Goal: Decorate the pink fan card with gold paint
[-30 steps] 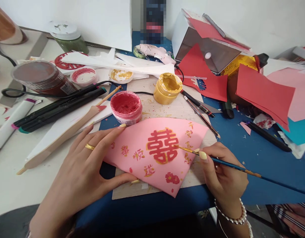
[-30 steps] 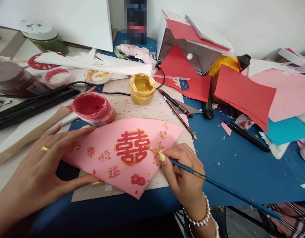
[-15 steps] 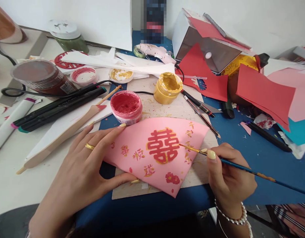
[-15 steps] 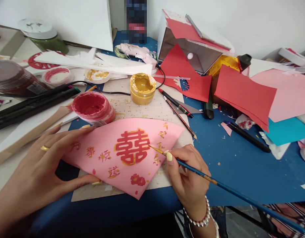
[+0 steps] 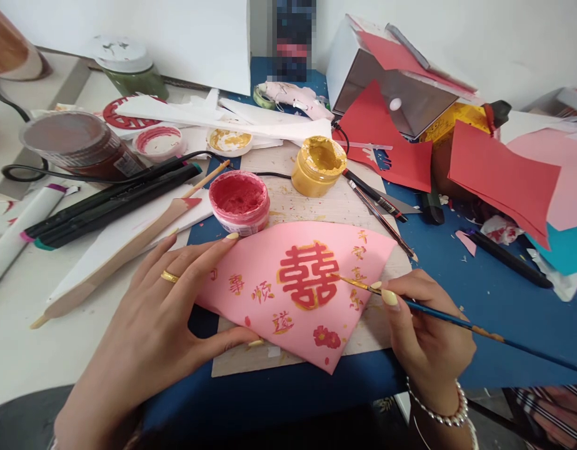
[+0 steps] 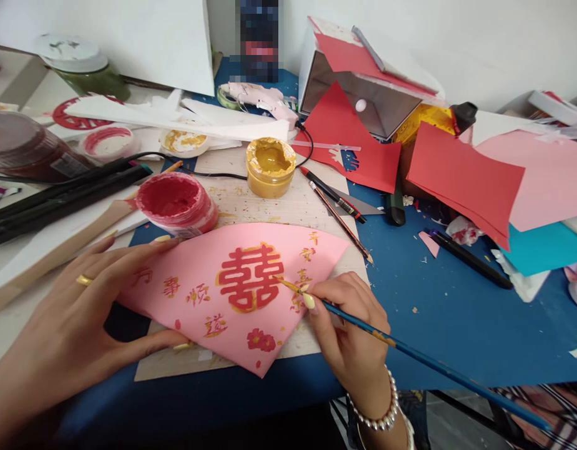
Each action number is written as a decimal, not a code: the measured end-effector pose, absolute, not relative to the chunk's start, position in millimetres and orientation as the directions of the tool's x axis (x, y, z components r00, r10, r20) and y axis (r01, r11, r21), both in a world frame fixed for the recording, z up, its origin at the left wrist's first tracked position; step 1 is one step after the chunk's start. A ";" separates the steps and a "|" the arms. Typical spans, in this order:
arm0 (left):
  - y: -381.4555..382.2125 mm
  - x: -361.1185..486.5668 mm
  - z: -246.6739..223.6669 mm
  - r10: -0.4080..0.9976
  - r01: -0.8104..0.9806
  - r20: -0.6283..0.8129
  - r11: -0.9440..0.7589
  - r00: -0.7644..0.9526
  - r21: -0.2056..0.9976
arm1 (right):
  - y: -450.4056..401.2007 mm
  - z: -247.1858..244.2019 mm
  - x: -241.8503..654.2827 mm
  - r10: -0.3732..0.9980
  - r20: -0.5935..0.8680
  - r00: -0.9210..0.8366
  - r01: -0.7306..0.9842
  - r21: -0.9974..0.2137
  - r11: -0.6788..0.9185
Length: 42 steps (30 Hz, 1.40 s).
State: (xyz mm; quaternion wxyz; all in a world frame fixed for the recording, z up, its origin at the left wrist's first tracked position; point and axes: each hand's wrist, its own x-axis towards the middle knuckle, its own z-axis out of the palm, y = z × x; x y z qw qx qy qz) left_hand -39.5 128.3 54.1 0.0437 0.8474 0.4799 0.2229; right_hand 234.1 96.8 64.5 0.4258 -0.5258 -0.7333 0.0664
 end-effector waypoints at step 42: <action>127.2 -39.5 53.0 0.835 0.797 0.339 -0.531 0.434 0.287 | 96.9 62.2 227.8 0.763 0.642 0.072 0.720 -0.563 0.405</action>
